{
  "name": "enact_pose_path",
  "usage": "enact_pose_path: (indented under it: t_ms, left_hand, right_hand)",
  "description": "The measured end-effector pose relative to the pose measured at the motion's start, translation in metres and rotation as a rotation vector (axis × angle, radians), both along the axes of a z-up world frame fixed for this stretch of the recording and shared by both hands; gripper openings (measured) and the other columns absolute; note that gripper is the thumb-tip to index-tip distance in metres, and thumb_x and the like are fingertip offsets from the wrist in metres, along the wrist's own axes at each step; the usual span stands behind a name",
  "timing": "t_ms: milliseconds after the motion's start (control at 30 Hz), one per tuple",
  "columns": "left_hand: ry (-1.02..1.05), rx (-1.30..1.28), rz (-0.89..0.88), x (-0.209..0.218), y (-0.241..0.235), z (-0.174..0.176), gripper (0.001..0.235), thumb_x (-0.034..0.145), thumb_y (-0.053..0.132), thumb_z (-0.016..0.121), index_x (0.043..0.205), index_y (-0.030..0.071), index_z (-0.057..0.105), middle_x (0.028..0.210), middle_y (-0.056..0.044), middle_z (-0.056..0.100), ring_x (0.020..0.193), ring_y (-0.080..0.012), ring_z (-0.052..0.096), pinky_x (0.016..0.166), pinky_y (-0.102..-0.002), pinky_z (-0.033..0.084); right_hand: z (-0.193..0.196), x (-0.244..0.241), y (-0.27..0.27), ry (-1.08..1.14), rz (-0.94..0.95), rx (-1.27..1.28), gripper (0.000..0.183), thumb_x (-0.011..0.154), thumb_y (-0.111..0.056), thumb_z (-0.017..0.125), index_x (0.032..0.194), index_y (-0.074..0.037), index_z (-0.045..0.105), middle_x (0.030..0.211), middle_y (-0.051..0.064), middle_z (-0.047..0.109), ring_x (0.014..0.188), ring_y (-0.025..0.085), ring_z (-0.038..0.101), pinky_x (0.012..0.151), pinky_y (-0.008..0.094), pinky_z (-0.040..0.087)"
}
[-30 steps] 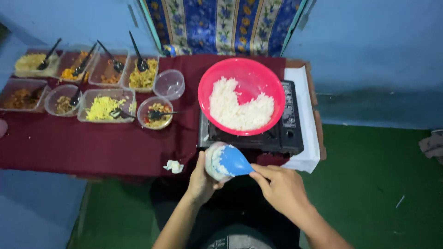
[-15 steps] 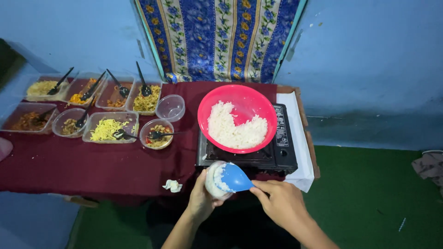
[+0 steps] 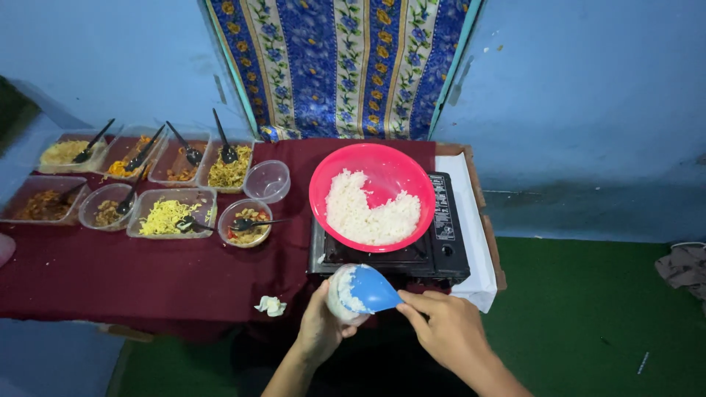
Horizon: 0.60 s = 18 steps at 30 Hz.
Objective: Scoop cooked rice from a bowl into a plastic cup using a spatula
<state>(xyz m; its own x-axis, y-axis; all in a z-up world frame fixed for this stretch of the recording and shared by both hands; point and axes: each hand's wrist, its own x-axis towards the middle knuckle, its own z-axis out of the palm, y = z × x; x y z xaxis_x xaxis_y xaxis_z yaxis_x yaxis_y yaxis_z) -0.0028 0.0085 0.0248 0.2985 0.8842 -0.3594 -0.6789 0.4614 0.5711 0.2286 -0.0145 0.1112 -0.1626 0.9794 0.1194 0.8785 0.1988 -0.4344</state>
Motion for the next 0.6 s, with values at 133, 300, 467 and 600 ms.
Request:
enact_pose_path:
  t_ms: [133, 300, 467, 600]
  left_hand:
    - [0.171, -0.086, -0.013, 0.007, 0.014, -0.001, 0.076, 0.088, 0.074, 0.035, 0.139, 0.024, 0.064, 0.095, -0.005, 0.068, 0.058, -0.0173, 0.056, 0.038, -0.023, 0.028]
    - [0.039, 0.227, 0.110, 0.023, 0.025, 0.033, 0.075, 0.102, 0.069, 0.026, 0.115, 0.003, 0.061, 0.058, -0.017, 0.063, 0.035, -0.0221, 0.060, 0.021, -0.025, 0.039]
    - [-0.025, 0.234, 0.106, 0.015, 0.024, 0.027, 0.065, 0.100, 0.062, 0.041, 0.134, 0.009, 0.056, 0.068, -0.015, 0.059, 0.040, -0.0227, 0.058, 0.023, -0.023, 0.038]
    - [-0.014, 0.207, 0.108, 0.012, 0.028, 0.007, 0.063, 0.104, 0.065, 0.036, 0.137, 0.015, 0.055, 0.068, -0.014, 0.056, 0.038, -0.0199, 0.053, 0.020, -0.020, 0.034]
  right_hand:
    - [0.007, -0.001, 0.004, -0.020, 0.036, -0.114, 0.031, 0.092, -0.047, 0.062, 0.119, -0.045, 0.078, 0.101, -0.009, 0.082, 0.089, 0.024, 0.077, 0.070, 0.042, 0.056]
    - [0.033, -0.007, 0.004, 0.062, 0.070, 0.178, 0.024, 0.088, -0.029, 0.077, 0.111, -0.032, 0.084, 0.076, 0.004, 0.078, 0.072, 0.030, 0.075, 0.063, 0.044, 0.058]
    - [0.042, -0.008, 0.002, 0.115, 0.150, 0.280, 0.021, 0.090, -0.018, 0.082, 0.111, -0.019, 0.084, 0.071, 0.008, 0.071, 0.066, 0.032, 0.070, 0.055, 0.041, 0.054]
    - [0.033, -0.013, 0.001, 0.113, 0.198, 0.308, 0.020, 0.095, -0.017, 0.082, 0.115, -0.019, 0.085, 0.070, 0.003, 0.069, 0.063, 0.027, 0.069, 0.054, 0.033, 0.051]
